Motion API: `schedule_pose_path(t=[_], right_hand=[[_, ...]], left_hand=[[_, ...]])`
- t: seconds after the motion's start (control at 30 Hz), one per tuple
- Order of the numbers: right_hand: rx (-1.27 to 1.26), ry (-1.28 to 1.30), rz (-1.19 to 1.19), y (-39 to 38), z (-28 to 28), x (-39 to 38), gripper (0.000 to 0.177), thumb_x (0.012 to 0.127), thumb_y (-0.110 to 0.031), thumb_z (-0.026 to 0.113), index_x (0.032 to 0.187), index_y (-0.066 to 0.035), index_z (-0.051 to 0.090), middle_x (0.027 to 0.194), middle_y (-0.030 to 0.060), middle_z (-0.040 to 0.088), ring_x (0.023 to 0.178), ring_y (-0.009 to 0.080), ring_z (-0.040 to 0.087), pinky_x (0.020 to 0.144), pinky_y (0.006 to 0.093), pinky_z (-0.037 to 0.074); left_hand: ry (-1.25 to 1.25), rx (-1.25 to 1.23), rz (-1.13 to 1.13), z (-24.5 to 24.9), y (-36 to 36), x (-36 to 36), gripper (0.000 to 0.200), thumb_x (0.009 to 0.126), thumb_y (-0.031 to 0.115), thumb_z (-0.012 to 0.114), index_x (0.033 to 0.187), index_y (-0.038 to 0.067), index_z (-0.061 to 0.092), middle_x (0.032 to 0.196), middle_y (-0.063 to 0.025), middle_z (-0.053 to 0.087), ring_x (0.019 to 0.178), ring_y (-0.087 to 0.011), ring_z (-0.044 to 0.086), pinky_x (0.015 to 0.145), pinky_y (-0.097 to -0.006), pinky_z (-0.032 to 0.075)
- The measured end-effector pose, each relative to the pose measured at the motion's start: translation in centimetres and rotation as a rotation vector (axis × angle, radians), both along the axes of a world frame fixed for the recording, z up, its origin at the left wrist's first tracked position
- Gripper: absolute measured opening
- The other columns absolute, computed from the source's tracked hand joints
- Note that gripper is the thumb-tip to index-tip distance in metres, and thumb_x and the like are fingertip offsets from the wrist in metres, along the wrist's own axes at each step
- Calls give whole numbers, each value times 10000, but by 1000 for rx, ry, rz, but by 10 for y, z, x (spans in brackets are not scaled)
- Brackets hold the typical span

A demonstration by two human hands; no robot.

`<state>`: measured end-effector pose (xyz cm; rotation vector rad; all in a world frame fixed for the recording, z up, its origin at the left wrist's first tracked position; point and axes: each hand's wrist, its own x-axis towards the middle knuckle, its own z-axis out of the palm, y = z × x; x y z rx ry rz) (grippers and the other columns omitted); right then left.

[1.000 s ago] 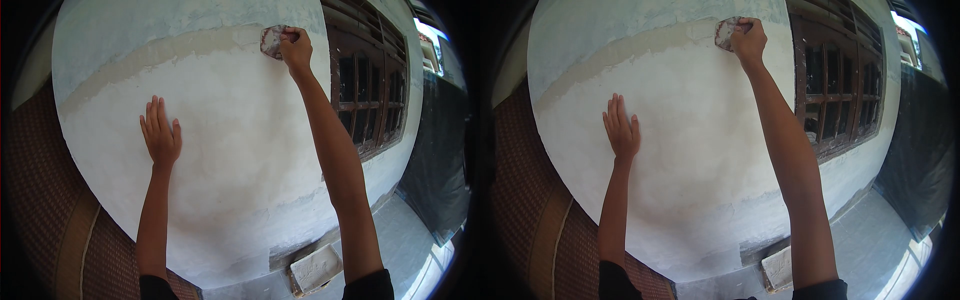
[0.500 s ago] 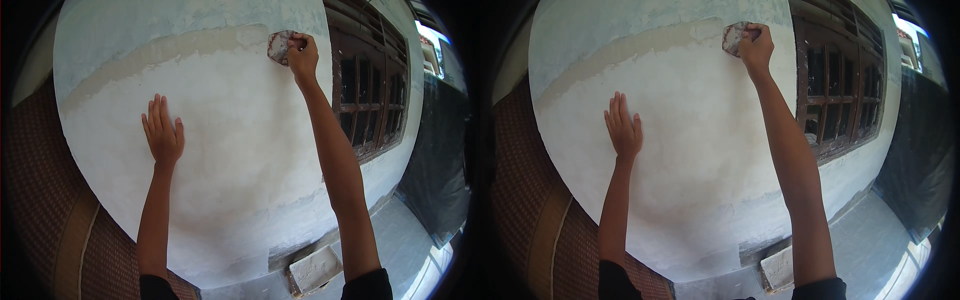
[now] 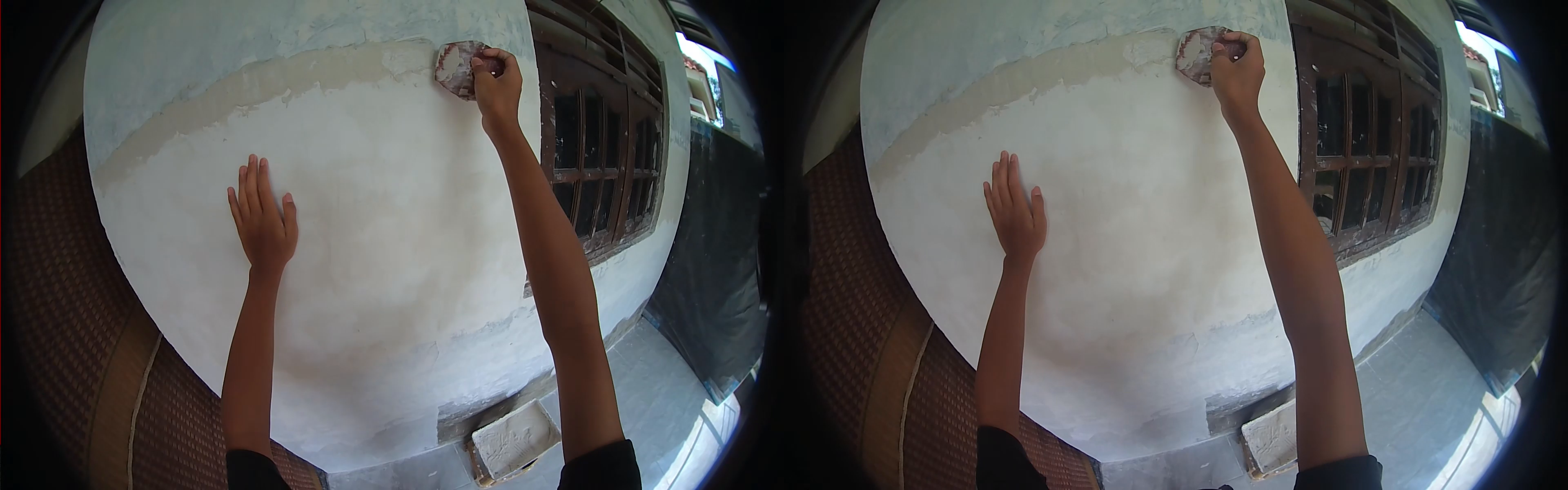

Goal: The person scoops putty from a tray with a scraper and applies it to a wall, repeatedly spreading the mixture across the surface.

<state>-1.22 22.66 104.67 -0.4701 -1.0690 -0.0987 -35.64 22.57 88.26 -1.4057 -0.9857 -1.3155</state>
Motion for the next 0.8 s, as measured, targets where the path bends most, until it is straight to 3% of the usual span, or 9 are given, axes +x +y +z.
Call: schedule_pose_path(t=[0.17,0.4,0.53,0.7,0.8], right_hand=[[-65,-202,-198,-8,-1,-24,188,881,-29,653,1062,-41,606,903,72,667,787,151,588,796,305,496],[-18,-42,-131,-13,0,1,179,883,-19,649,1052,-35,596,923,66,661,812,147,598,800,300,496],[6,-229,-91,-11,-1,-23,167,886,-41,657,1043,-42,600,920,68,668,836,150,617,808,302,497],[-52,-81,-220,-10,-5,0,180,867,-21,656,1037,-37,599,907,70,661,828,153,621,806,305,504],[10,-22,-130,-8,-6,4,161,885,-20,640,1040,-37,599,903,60,642,807,145,605,788,303,502]], left_hand=[[7,-33,-35,1,0,-1,602,962,181,458,1533,63,307,1598,-107,300,1489,-300,252,1209,-531,149],[3,-7,-14,0,0,0,598,961,193,474,1523,49,329,1585,-109,332,1480,-296,277,1206,-521,168],[8,-20,-29,0,1,-1,603,962,183,460,1532,57,307,1595,-107,306,1486,-299,259,1211,-529,147],[5,-11,-9,1,0,0,594,964,191,469,1523,47,327,1583,-110,335,1481,-296,278,1205,-523,168],[-7,-1,2,2,0,1,586,966,199,479,1514,38,346,1575,-112,360,1478,-291,290,1200,-516,186]])
